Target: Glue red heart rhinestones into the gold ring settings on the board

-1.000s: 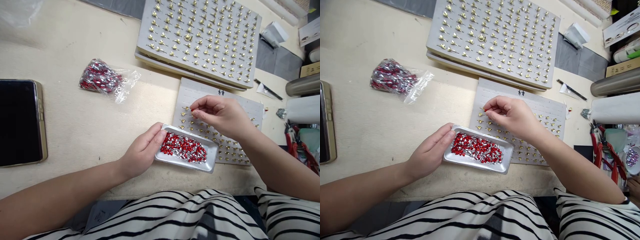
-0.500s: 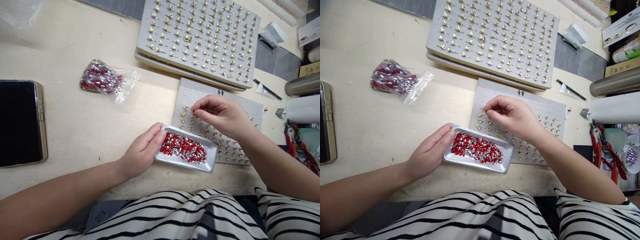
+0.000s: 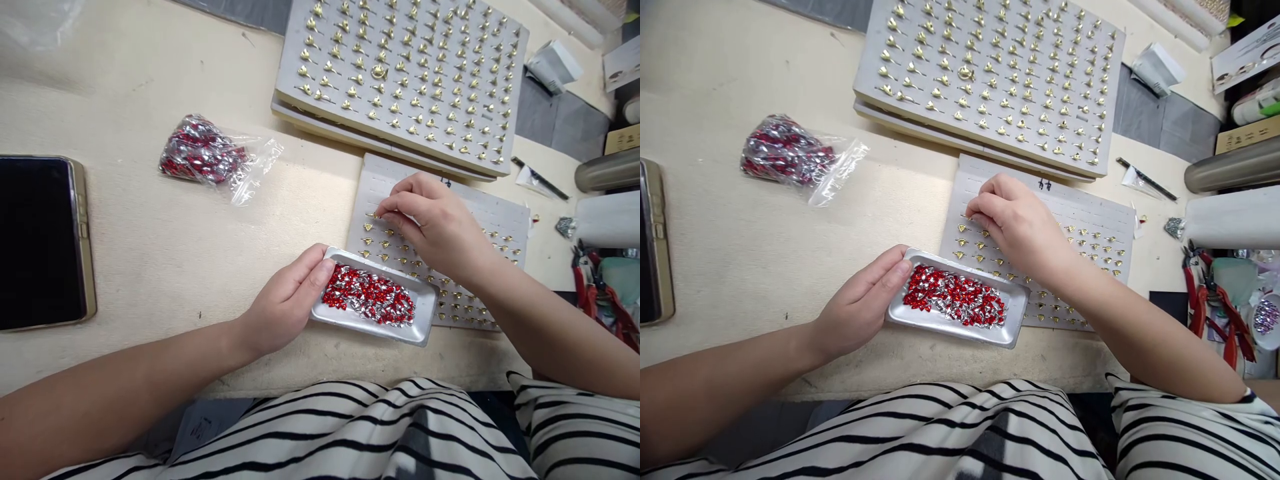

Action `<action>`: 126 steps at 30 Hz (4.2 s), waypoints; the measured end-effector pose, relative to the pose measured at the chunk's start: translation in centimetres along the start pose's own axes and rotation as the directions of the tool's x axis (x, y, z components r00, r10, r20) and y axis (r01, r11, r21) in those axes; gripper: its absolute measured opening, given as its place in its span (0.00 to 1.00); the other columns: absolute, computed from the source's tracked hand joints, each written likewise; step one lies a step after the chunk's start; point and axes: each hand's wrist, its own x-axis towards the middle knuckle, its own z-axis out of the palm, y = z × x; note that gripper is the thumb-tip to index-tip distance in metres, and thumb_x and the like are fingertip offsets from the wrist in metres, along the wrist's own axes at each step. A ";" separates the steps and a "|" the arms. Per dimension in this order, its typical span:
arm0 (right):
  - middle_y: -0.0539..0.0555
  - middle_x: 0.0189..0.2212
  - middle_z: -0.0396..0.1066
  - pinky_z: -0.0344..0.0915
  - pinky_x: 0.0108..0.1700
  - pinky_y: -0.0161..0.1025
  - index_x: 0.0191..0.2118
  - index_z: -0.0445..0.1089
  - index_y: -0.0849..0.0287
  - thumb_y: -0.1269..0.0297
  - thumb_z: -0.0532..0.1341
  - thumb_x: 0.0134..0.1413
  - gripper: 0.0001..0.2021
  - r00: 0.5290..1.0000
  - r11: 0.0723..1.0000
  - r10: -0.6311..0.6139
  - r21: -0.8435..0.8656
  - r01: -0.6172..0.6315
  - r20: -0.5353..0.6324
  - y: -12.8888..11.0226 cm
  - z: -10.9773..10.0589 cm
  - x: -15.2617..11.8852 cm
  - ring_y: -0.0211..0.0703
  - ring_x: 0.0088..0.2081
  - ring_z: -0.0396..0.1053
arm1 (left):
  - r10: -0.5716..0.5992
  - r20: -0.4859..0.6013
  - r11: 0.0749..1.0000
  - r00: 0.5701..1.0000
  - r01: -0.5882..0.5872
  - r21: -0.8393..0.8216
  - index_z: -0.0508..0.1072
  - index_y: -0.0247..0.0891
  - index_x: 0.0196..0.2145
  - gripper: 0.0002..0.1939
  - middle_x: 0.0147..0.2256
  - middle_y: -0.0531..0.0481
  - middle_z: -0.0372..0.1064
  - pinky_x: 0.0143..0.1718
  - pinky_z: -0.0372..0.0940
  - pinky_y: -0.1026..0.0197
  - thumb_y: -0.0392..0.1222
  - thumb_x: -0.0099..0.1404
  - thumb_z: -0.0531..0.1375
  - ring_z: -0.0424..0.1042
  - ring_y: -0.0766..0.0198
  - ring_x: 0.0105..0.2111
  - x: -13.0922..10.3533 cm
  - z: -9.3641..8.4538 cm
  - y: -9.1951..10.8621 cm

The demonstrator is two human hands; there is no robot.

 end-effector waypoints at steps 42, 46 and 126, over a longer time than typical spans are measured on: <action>0.57 0.44 0.78 0.73 0.44 0.48 0.49 0.81 0.52 0.67 0.60 0.69 0.12 0.974 0.981 -0.172 -0.110 0.157 -0.144 1.7 1.6 -1.3 0.48 0.44 0.75 | 0.011 0.013 1.000 1.000 -0.012 0.009 0.61 0.42 0.33 0.19 0.29 0.58 0.54 0.30 0.56 0.62 0.55 0.79 0.51 0.54 0.69 0.27 0.0 -0.2 -0.1; 0.59 0.43 0.77 0.73 0.43 0.47 0.50 0.81 0.56 0.68 0.60 0.69 0.12 0.964 0.971 -0.216 -0.135 0.196 -0.153 1.6 1.5 -1.3 0.48 0.43 0.75 | 0.009 0.012 1.000 1.000 -0.009 0.014 0.61 0.42 0.33 0.19 0.29 0.58 0.54 0.31 0.56 0.62 0.55 0.79 0.51 0.54 0.69 0.27 0.0 -0.2 -0.1; 0.59 0.41 0.77 0.72 0.42 0.47 0.50 0.81 0.57 0.69 0.60 0.67 0.13 0.958 0.952 -0.237 -0.235 0.196 -0.164 0.7 1.7 -2.8 0.47 0.39 0.72 | -0.034 0.001 0.999 0.999 0.034 0.007 0.60 0.42 0.33 0.19 0.29 0.57 0.54 0.32 0.57 0.61 0.57 0.78 0.52 0.55 0.67 0.29 0.0 -0.1 -0.2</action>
